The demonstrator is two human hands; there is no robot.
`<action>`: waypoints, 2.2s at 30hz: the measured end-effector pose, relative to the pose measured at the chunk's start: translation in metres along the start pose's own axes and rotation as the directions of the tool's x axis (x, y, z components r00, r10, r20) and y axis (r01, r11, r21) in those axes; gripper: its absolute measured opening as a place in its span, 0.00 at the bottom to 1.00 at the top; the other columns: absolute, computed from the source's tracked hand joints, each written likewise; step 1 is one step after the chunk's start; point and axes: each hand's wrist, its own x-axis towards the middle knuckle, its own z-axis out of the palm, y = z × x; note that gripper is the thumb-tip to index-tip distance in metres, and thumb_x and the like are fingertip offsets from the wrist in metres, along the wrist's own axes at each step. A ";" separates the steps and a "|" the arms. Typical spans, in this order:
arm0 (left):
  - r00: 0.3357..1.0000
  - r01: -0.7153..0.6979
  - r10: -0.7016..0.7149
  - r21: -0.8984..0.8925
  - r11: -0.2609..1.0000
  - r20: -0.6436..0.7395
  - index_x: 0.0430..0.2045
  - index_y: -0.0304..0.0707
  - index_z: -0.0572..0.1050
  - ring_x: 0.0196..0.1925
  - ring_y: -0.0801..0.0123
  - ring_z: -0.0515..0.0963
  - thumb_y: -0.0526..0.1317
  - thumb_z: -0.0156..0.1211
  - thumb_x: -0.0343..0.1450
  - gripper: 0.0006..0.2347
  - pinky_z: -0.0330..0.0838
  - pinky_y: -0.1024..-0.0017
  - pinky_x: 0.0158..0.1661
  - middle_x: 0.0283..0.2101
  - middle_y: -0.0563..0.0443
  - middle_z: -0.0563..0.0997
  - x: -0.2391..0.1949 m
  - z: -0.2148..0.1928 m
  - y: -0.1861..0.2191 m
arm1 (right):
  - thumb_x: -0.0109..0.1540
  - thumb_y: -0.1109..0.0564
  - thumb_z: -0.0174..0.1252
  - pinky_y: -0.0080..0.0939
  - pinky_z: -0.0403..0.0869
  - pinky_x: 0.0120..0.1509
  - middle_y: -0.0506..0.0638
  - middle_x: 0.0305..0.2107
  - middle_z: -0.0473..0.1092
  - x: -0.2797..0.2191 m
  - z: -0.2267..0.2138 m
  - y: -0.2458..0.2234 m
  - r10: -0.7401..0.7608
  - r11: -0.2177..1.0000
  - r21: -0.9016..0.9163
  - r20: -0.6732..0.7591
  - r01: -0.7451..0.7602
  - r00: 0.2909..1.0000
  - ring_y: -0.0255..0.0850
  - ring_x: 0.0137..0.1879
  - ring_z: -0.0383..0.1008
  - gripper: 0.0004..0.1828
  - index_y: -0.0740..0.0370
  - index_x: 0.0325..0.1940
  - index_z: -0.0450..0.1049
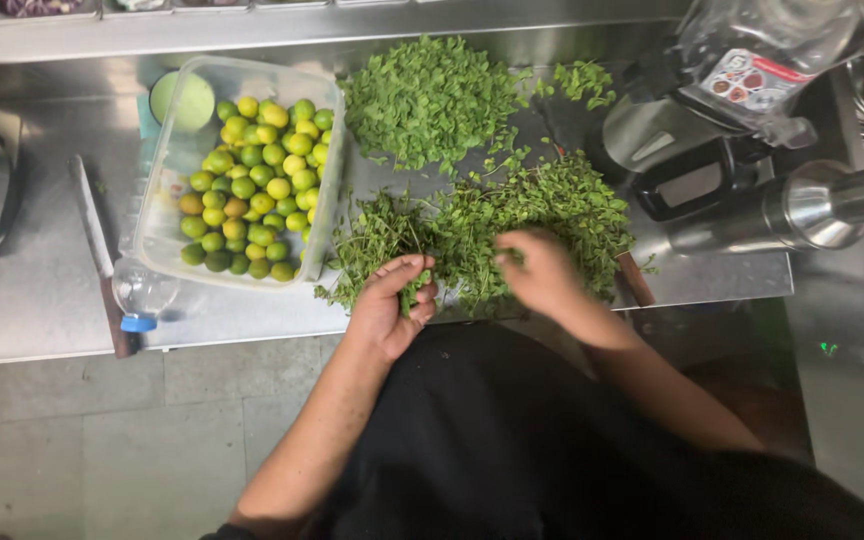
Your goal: The person repeatedly picks up herb stems and pulls leaves off by hand, placing the leaves into a growing pile on the countertop. The stems are set aside as the process continues.
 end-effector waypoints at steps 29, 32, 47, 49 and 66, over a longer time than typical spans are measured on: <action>0.975 0.166 -0.158 0.040 0.985 -0.155 0.32 0.34 0.74 0.26 0.65 0.71 0.39 0.55 0.73 0.07 0.61 0.73 0.22 0.30 0.49 0.74 0.027 -0.002 -0.028 | 0.60 0.56 0.71 0.39 0.70 0.35 0.52 0.24 0.74 -0.042 -0.092 0.031 0.233 0.972 0.120 -0.390 -0.202 0.891 0.38 0.28 0.73 0.10 0.64 0.33 0.78; 0.976 0.174 -0.164 0.064 0.983 -0.146 0.34 0.33 0.75 0.26 0.66 0.71 0.37 0.56 0.73 0.05 0.62 0.73 0.22 0.31 0.49 0.76 0.027 0.001 -0.031 | 0.63 0.60 0.71 0.36 0.68 0.38 0.53 0.26 0.72 -0.036 -0.102 0.022 0.103 0.981 0.195 -0.501 -0.004 0.859 0.35 0.31 0.69 0.10 0.67 0.34 0.77; 0.997 0.064 -0.053 0.226 0.972 -0.056 0.43 0.30 0.80 0.31 0.69 0.82 0.33 0.63 0.72 0.08 0.75 0.75 0.27 0.35 0.48 0.83 0.017 -0.002 -0.023 | 0.62 0.62 0.68 0.27 0.70 0.39 0.44 0.31 0.76 -0.034 -0.049 -0.014 0.138 0.824 0.564 -0.122 -0.046 0.983 0.26 0.35 0.71 0.07 0.66 0.42 0.78; 0.999 0.046 -0.042 0.243 0.969 -0.020 0.44 0.30 0.80 0.32 0.70 0.83 0.32 0.65 0.71 0.09 0.76 0.75 0.28 0.35 0.50 0.83 0.015 -0.001 -0.024 | 0.62 0.62 0.67 0.26 0.70 0.39 0.43 0.32 0.76 -0.030 -0.043 -0.019 0.107 0.786 0.617 -0.065 -0.044 0.992 0.25 0.35 0.71 0.07 0.66 0.42 0.78; 0.994 -0.044 0.007 0.346 0.937 0.109 0.46 0.30 0.78 0.33 0.73 0.79 0.25 0.68 0.65 0.16 0.68 0.79 0.25 0.40 0.53 0.78 0.012 0.008 -0.024 | 0.65 0.62 0.59 0.32 0.70 0.37 0.47 0.31 0.75 -0.026 -0.016 -0.042 0.171 0.397 0.852 0.297 -0.341 0.940 0.31 0.34 0.71 0.09 0.71 0.47 0.77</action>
